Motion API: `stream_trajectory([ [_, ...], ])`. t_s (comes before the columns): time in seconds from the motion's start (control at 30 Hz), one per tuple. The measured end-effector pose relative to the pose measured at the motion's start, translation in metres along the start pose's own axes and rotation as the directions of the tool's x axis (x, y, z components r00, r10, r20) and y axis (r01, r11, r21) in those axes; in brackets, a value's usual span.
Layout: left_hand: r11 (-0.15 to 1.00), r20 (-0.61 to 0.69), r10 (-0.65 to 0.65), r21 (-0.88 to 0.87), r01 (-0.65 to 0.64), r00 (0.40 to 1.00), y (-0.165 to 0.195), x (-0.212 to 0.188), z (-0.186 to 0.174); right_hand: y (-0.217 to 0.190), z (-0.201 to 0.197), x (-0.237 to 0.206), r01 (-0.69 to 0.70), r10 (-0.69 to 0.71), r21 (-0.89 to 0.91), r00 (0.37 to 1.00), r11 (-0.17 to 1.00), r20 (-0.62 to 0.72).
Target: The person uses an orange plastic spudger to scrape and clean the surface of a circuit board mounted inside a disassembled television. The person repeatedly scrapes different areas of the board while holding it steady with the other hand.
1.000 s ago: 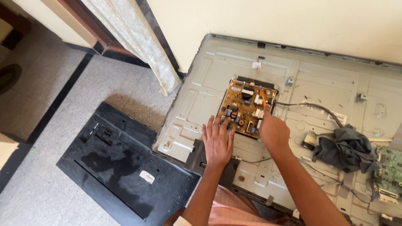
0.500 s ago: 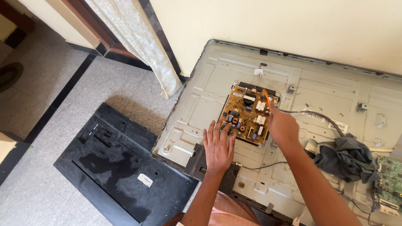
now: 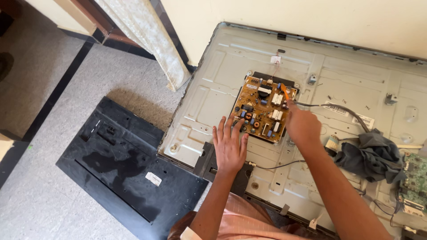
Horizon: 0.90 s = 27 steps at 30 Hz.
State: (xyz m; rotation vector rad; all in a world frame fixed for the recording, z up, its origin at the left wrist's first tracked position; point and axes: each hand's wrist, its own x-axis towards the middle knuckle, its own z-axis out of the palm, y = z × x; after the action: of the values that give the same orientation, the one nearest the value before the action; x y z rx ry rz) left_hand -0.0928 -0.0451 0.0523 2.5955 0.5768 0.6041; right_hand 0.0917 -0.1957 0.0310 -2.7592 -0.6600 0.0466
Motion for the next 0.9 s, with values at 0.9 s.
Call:
stream_trajectory([
  [0.9, 1.000, 0.000, 0.024, 0.012, -0.024, 1.000, -0.002, -0.001, 0.000, 0.016, -0.046, -0.012, 0.040, -0.009, -0.121, 0.970, 0.992, 0.244],
])
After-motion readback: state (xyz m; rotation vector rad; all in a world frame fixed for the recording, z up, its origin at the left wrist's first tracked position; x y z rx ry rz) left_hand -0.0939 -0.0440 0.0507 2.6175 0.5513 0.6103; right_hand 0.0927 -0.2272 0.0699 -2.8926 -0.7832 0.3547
